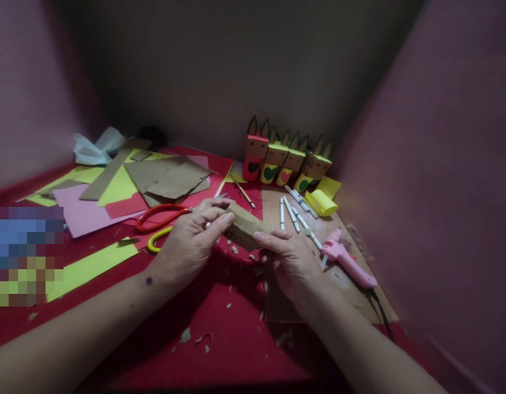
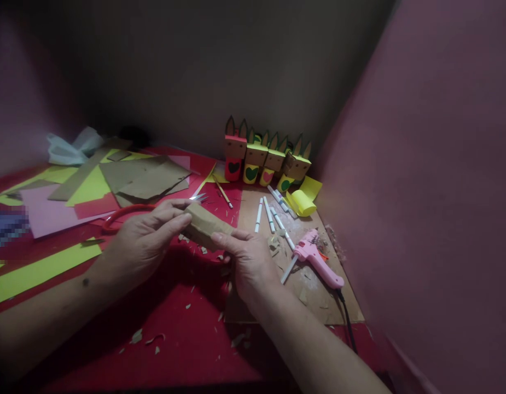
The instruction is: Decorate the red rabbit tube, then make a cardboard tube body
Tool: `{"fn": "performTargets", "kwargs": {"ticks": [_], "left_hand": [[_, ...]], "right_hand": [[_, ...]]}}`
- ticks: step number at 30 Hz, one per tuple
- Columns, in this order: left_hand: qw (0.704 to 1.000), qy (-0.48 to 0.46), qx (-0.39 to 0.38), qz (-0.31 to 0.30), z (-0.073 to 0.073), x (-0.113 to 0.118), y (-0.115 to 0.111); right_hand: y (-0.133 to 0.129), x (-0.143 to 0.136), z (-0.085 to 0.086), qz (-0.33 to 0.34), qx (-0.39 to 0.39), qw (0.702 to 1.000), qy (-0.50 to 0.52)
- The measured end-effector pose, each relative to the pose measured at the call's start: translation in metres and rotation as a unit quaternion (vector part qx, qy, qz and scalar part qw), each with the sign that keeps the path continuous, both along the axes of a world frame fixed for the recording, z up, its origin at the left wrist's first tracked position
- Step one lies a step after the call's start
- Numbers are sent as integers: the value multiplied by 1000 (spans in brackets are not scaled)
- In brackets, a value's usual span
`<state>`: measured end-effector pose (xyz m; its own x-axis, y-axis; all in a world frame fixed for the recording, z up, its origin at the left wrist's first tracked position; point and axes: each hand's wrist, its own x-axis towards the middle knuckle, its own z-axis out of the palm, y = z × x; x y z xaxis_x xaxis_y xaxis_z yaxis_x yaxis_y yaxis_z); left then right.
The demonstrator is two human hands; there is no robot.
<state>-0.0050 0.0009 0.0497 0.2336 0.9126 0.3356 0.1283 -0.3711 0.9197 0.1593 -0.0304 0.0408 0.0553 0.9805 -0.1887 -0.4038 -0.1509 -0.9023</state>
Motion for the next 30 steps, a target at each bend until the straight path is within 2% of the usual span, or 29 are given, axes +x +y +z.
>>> {"fn": "performTargets", "kwargs": {"ticks": [4,9,14,19,25,30], "left_hand": [[1000,3,-10,-6,4,-1,-2],[999,-3,-39,-17,10,0,-5],[995,-13,-88,-44,11,5,-8],[996,-46,-53,-63,10,2,-6],[993,-36,-68,-84,15,-5,-5],[997,-21,-44,-58,11,-7,-4]], "right_hand": [[2,1,-1,3,-9,1000,12],[1,0,1,-17,26,999,20],[-5,-5,5,33,71,997,26],[-8,-4,7,43,114,992,-27],[-7,-1,6,32,133,989,-57],[-6,0,6,65,129,989,-34]]}}
